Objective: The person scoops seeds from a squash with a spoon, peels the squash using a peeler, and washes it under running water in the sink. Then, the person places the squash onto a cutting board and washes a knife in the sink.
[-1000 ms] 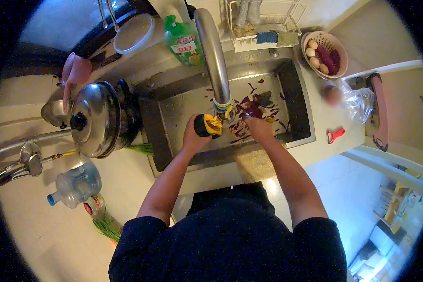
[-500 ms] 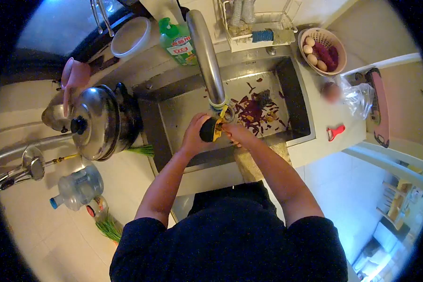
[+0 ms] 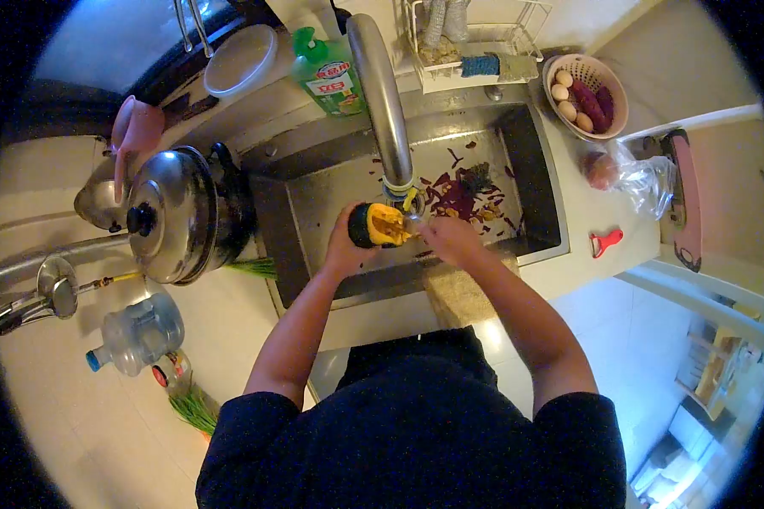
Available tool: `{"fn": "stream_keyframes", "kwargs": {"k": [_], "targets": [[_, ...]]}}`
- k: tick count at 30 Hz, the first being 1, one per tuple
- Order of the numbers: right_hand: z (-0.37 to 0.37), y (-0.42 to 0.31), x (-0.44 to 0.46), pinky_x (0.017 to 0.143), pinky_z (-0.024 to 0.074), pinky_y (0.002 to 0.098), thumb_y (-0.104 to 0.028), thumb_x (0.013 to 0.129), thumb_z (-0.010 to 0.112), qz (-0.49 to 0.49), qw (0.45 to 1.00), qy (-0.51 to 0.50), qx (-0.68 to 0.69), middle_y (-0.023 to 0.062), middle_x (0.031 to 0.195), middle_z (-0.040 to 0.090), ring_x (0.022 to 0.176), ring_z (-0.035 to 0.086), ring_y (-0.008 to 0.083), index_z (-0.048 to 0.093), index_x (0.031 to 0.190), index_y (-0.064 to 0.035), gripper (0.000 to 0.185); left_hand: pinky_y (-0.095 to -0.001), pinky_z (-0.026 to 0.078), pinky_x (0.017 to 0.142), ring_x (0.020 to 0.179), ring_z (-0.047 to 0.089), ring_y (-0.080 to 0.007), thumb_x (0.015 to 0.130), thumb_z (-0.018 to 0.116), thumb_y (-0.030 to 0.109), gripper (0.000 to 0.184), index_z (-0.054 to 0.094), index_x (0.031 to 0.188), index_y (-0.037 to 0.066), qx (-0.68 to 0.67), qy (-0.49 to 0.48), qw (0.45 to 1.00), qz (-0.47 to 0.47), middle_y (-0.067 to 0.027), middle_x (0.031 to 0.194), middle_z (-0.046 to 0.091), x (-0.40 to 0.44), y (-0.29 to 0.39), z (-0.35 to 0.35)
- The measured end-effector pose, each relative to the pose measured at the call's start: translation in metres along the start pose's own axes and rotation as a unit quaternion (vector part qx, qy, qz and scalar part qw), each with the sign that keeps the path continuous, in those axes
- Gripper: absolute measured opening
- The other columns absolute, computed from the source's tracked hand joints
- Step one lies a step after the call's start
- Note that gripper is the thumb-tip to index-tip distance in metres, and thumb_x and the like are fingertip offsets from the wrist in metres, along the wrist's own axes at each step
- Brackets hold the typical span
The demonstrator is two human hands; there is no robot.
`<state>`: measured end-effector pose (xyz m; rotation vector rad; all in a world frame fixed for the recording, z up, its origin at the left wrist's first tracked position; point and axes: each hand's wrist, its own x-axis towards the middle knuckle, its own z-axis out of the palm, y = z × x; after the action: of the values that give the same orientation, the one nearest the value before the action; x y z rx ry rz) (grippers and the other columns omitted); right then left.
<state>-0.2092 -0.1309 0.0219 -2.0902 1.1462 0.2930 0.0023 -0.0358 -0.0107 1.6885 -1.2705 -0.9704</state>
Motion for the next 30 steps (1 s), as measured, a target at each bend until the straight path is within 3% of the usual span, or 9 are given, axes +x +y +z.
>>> {"fn": "stream_keyframes", "kwargs": {"k": [2,6,9,12,14,20,27,30], "targets": [[0.001,-0.023,-0.007,0.066,0.0477,0.0461,-0.045,0.086,0.041,-0.116,0.993,0.035,0.008,0.0137,0.079,0.063,0.076,0.061,0.0343,0.064,0.086,-0.0118,0.04,-0.0347,0.039,0.094,0.107,0.049,-0.0281,0.05,0.077,0.004,0.078,0.041,0.119,0.007,0.002,-0.025,1.0,0.002,-0.0121,0.113,0.05,0.001,0.008,0.002],[0.018,-0.033,0.009,0.065,0.05,0.0444,-0.034,0.082,0.047,0.014,0.999,0.006,0.033,0.014,0.084,0.065,0.076,0.064,0.0304,0.064,0.092,-0.0124,0.029,-0.0365,0.039,0.092,0.105,0.048,-0.0312,0.049,0.076,0.005,0.074,0.044,0.115,0.008,0.114,-0.057,0.986,0.108,-0.0129,0.111,0.05,0.001,0.03,0.007],[0.026,-0.03,0.016,0.064,0.0502,0.0424,-0.026,0.079,0.051,0.026,0.998,-0.009,-0.053,0.013,0.08,0.065,0.074,0.064,0.0295,0.065,0.086,-0.0093,0.023,-0.037,0.039,0.091,0.105,0.047,-0.0328,0.051,0.075,0.005,0.072,0.044,0.115,0.007,0.176,-0.013,0.983,0.059,-0.0141,0.111,0.049,-0.005,0.021,0.02],[0.046,-0.024,0.018,0.062,0.0498,0.0404,-0.02,0.075,0.055,0.033,0.994,0.007,-0.1,0.013,0.076,0.065,0.072,0.064,0.0289,0.066,0.078,-0.0056,0.019,-0.0381,0.04,0.091,0.106,0.047,-0.0334,0.053,0.074,0.005,0.072,0.042,0.117,0.008,0.146,0.022,0.988,0.039,-0.0145,0.112,0.048,-0.009,0.023,0.028],[0.048,-0.023,0.018,0.062,0.0499,0.0399,-0.014,0.072,0.057,0.032,0.993,0.026,-0.114,0.0124,0.076,0.065,0.072,0.064,0.0276,0.066,0.077,-0.006,0.014,-0.0388,0.04,0.091,0.108,0.046,-0.0334,0.053,0.074,0.006,0.074,0.041,0.119,0.009,0.166,0.005,0.986,0.005,-0.0145,0.114,0.048,-0.008,0.028,0.031],[0.031,-0.019,0.011,0.058,0.0502,0.0369,-0.012,0.067,0.059,-0.026,0.983,0.089,-0.159,0.012,0.07,0.065,0.068,0.065,0.0265,0.066,0.069,-0.006,0.01,-0.0393,0.04,0.093,0.113,0.044,-0.0327,0.053,0.074,0.007,0.079,0.038,0.124,0.01,0.187,0.024,0.982,-0.025,-0.0146,0.12,0.046,-0.006,0.024,0.044],[0.038,-0.015,0.021,0.056,0.0505,0.0379,-0.012,0.067,0.059,-0.05,0.979,0.064,-0.19,0.0092,0.068,0.064,0.066,0.064,0.0249,0.066,0.067,-0.007,0.009,-0.0371,0.04,0.093,0.113,0.045,-0.0311,0.052,0.076,0.01,0.083,0.036,0.126,0.009,0.201,0.02,0.978,-0.05,-0.0144,0.12,0.048,-0.002,0.027,0.048],[0.025,-0.022,0.016,0.056,0.0503,0.0384,-0.012,0.068,0.059,-0.022,0.982,0.026,-0.184,0.0097,0.069,0.064,0.066,0.064,0.0257,0.067,0.07,-0.0071,0.009,-0.0363,0.04,0.093,0.111,0.047,-0.031,0.051,0.076,0.01,0.085,0.036,0.126,0.009,0.174,-0.013,0.979,-0.107,-0.0143,0.118,0.049,-0.002,0.028,0.049]]}}
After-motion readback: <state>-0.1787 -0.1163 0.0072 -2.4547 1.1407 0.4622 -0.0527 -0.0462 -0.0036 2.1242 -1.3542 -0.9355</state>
